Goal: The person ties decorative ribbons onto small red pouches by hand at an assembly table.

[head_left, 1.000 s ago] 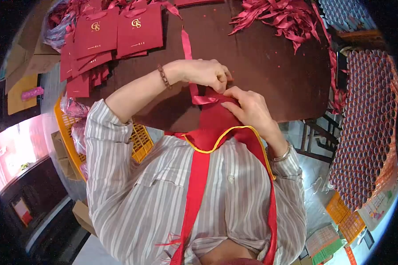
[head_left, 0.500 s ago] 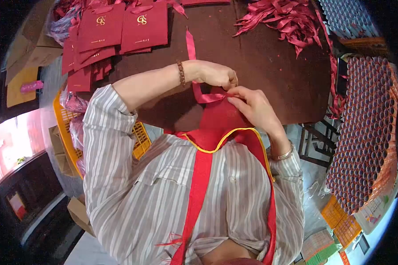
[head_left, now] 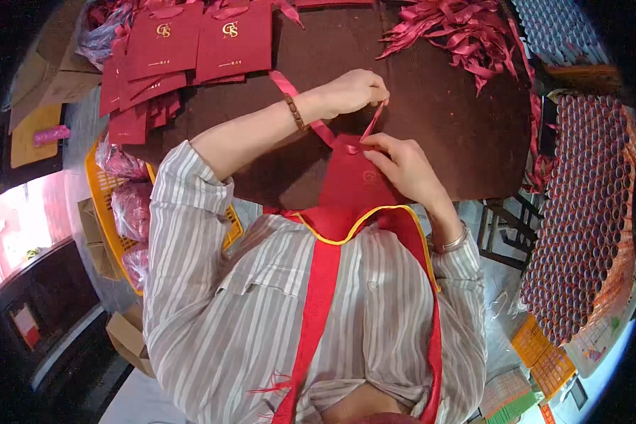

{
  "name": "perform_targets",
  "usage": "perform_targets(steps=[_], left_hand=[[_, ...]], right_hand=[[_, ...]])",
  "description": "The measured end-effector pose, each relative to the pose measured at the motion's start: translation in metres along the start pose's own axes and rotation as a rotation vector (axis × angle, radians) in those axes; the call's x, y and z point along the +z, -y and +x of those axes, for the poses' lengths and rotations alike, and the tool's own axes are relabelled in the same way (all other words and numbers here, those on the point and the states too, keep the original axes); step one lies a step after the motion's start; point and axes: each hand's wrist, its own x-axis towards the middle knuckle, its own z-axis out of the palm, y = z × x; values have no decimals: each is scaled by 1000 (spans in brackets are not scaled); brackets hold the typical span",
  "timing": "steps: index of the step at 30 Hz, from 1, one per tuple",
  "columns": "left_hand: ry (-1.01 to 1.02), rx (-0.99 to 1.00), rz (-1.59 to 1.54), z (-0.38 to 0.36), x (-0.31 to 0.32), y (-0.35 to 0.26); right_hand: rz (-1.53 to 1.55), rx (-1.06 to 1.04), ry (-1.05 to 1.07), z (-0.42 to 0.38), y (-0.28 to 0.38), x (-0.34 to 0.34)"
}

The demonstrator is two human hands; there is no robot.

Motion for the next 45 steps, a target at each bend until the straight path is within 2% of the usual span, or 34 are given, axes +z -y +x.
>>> perform_targets(steps=[5, 7, 8, 10, 12, 14, 17, 19, 20, 24, 27, 31, 34, 36, 39, 43, 45], left_hand=[[-92, -128, -158, 1, -3, 5], [-237, -37, -258, -4, 1, 7], [-236, -36, -257, -6, 0, 11], [-428, 176, 40, -16, -7, 15], [-343, 237, 87, -36, -4, 19], [-140, 277, 367, -52, 1, 23], [-145, 300, 468, -69, 7, 30], [-172, 329, 500, -74, 7, 36], [-169, 330, 499, -75, 6, 37], [-161, 343, 398, -77, 6, 43], [-162, 352, 390, -79, 5, 48], [-159, 348, 390, -79, 6, 50], [-149, 356, 398, -78, 6, 47], [-137, 363, 401, -77, 6, 48], [-178, 347, 477, -77, 8, 54], [-175, 387, 422, -79, 5, 51], [-210, 400, 534, -88, 1, 42]], right_hand=[[56, 23, -9, 2, -1, 1], [117, -14, -10, 4, -3, 3], [117, -14, -12, 5, -5, 2], [177, 111, 8, 7, -8, 1], [148, 85, -6, 8, -11, 2], [118, 58, -18, 7, -13, 4], [25, 16, -74, 1, -13, 4], [-411, -124, -178, -10, -10, -3], [-412, -121, -178, -13, -11, -7], [-244, -36, -106, -24, -22, -16], [-2, 106, -99, -25, -30, -17], [-135, 6, -196, -26, -43, -15], [20, 119, -89, -24, -30, -23], [92, 430, 94, -20, -19, -27], [221, 370, 85, -21, -27, -24], [282, 302, 36, -23, -36, -20], [248, 318, 95, -22, -32, -24]])
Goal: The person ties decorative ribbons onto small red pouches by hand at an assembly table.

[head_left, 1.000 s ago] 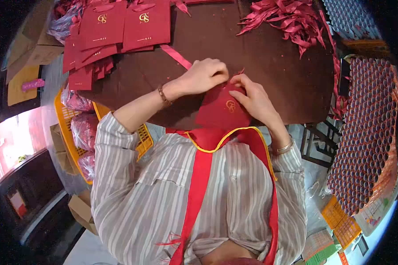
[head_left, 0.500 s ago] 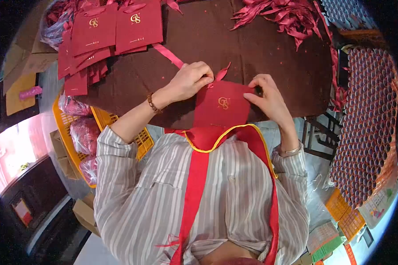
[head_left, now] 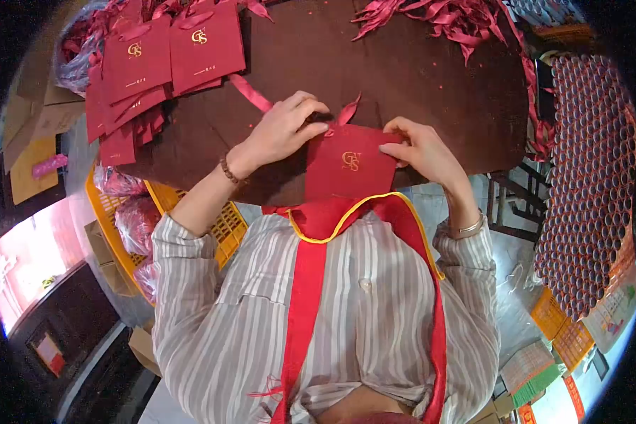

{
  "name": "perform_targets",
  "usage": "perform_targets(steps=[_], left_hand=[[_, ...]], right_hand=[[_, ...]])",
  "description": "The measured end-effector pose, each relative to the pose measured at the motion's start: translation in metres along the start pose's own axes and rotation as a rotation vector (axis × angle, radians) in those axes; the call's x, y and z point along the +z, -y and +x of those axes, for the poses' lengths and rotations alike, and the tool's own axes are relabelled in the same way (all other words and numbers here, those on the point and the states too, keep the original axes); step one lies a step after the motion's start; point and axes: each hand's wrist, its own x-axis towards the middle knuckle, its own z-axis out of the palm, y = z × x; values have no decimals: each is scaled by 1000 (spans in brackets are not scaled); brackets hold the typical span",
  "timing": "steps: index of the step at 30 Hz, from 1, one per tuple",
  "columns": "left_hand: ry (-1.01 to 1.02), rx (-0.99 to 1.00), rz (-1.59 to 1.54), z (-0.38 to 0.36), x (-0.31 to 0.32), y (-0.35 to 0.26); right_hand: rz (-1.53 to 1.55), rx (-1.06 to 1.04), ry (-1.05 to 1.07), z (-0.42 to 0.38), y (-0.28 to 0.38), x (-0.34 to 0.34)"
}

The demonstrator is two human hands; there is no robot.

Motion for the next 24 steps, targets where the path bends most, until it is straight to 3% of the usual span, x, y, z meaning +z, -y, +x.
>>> perform_targets(steps=[5, 7, 14, 18, 20, 21, 23, 24], left_hand=[[200, 27, 273, -20, -41, -4], [342, -50, 389, -27, -54, -6], [138, 37, 611, -57, -43, -1], [168, 17, 604, -71, -40, -9], [157, -325, -75, -72, -43, -22], [158, -322, -77, -72, -46, -30], [143, -542, -834, -69, -52, -43], [142, -445, -847, -69, -52, -38]], right_hand=[[18, 39, 45, -2, 2, -5], [49, 71, 92, -3, -2, -7], [316, 132, 59, 4, -22, 0], [424, 164, 45, 5, -27, 1], [475, 173, 50, 6, -29, 0], [526, 180, 59, 6, -30, 0], [515, 183, 51, 5, -28, 1], [503, 185, 46, 5, -27, 1]])
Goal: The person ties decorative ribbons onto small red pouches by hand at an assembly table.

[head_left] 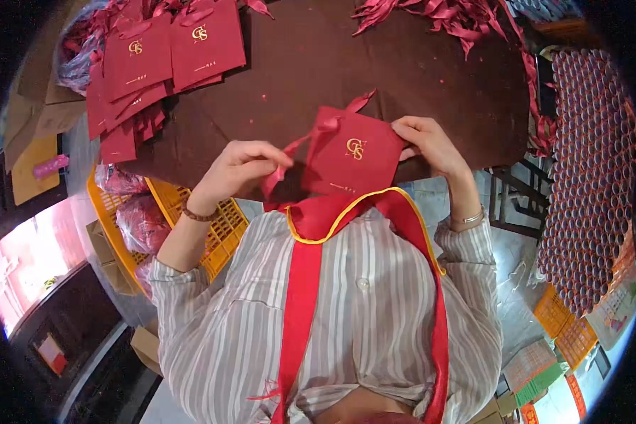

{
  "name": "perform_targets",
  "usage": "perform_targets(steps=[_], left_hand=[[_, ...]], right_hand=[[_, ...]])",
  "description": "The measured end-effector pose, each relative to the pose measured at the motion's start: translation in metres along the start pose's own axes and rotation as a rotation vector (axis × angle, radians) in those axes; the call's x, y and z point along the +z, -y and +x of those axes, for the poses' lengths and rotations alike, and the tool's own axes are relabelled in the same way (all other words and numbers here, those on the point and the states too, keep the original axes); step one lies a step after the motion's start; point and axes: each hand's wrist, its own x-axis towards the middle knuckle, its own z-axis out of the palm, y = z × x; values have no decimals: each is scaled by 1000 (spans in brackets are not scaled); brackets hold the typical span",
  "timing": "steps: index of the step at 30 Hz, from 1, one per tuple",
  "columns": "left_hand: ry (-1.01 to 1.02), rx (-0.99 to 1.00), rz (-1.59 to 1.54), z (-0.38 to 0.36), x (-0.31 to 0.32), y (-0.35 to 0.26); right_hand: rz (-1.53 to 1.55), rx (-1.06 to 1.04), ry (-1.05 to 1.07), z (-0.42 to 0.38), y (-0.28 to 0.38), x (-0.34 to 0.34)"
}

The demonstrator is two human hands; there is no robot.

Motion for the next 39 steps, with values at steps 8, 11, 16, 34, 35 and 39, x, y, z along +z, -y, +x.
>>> perform_targets(steps=[8, 11, 16, 34, 35, 39], left_hand=[[-124, 361, -498, 27, 33, 8], [-262, 425, -424, 35, 20, 18], [-552, 593, -65, 31, -1, 0], [-262, 118, 272, 53, 67, -4], [-224, 151, 315, 55, 73, 4], [-165, 79, 501, 55, 83, 13]], right_hand=[[40, -2, 53, -3, 3, 4], [12, 0, 53, -4, 2, 5], [-65, 13, 41, -3, 2, 8], [-158, -47, 65, -5, 14, 21], [-232, -63, 27, -6, 17, 24], [-497, -246, -112, -1, 6, 28]])
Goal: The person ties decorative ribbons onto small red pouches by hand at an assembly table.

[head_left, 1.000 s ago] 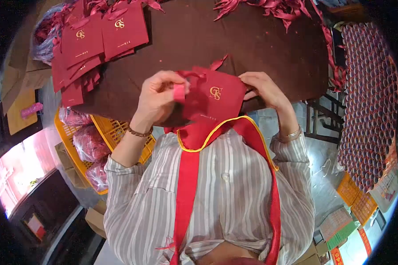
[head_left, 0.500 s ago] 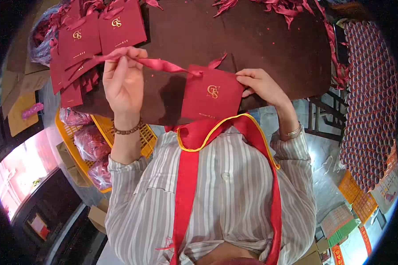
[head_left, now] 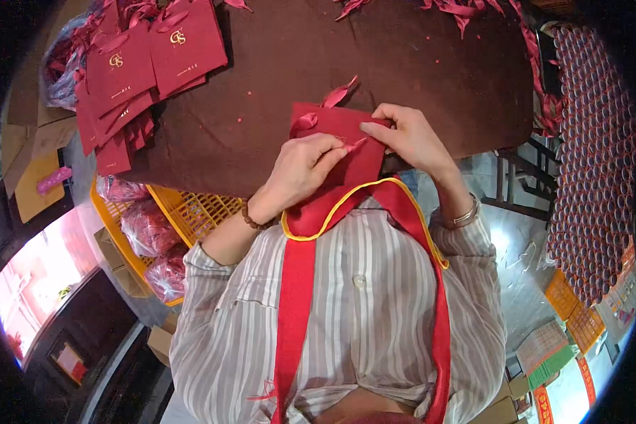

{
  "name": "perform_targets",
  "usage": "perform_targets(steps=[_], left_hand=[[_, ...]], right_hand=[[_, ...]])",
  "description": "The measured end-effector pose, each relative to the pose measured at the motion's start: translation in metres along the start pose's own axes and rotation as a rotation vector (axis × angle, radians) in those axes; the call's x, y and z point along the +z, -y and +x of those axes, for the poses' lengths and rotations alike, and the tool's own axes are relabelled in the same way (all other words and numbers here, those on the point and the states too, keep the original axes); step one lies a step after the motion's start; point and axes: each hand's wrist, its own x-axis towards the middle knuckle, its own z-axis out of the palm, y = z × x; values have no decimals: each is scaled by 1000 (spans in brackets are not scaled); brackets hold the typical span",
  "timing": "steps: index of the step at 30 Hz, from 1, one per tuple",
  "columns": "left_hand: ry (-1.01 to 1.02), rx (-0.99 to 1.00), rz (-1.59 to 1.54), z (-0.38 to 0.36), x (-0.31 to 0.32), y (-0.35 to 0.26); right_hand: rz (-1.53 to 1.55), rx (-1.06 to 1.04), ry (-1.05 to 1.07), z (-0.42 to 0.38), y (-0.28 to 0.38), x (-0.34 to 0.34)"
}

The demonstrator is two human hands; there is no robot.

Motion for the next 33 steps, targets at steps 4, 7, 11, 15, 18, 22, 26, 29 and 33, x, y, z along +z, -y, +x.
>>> perform_targets(steps=[4, 7, 11, 15, 18, 22, 26, 29, 33], left_hand=[[-71, 81, -6, -1, 0, -3], [-5, -65, -64, 1, -1, -7], [-60, -84, -95, 4, 3, -7], [-110, -56, 19, 10, 8, -7], [-238, 21, 62, 14, 16, -4], [-287, 78, 247, 16, 16, -9], [-263, 58, 333, 20, 15, -15], [-301, 51, 290, 22, 16, -18], [-370, 187, 284, 23, 11, -11]], right_hand=[[45, 28, -30, -1, 0, 3], [323, 116, 55, -3, 1, 0], [419, 133, 82, -5, 2, -2], [363, 122, 101, -7, 2, -3], [308, 130, 87, -8, 6, -5], [296, 122, 51, -10, 10, -3], [260, 86, 37, -8, 10, -1], [241, 53, 6, -7, 6, 2], [266, 91, -5, -5, 2, 2]])
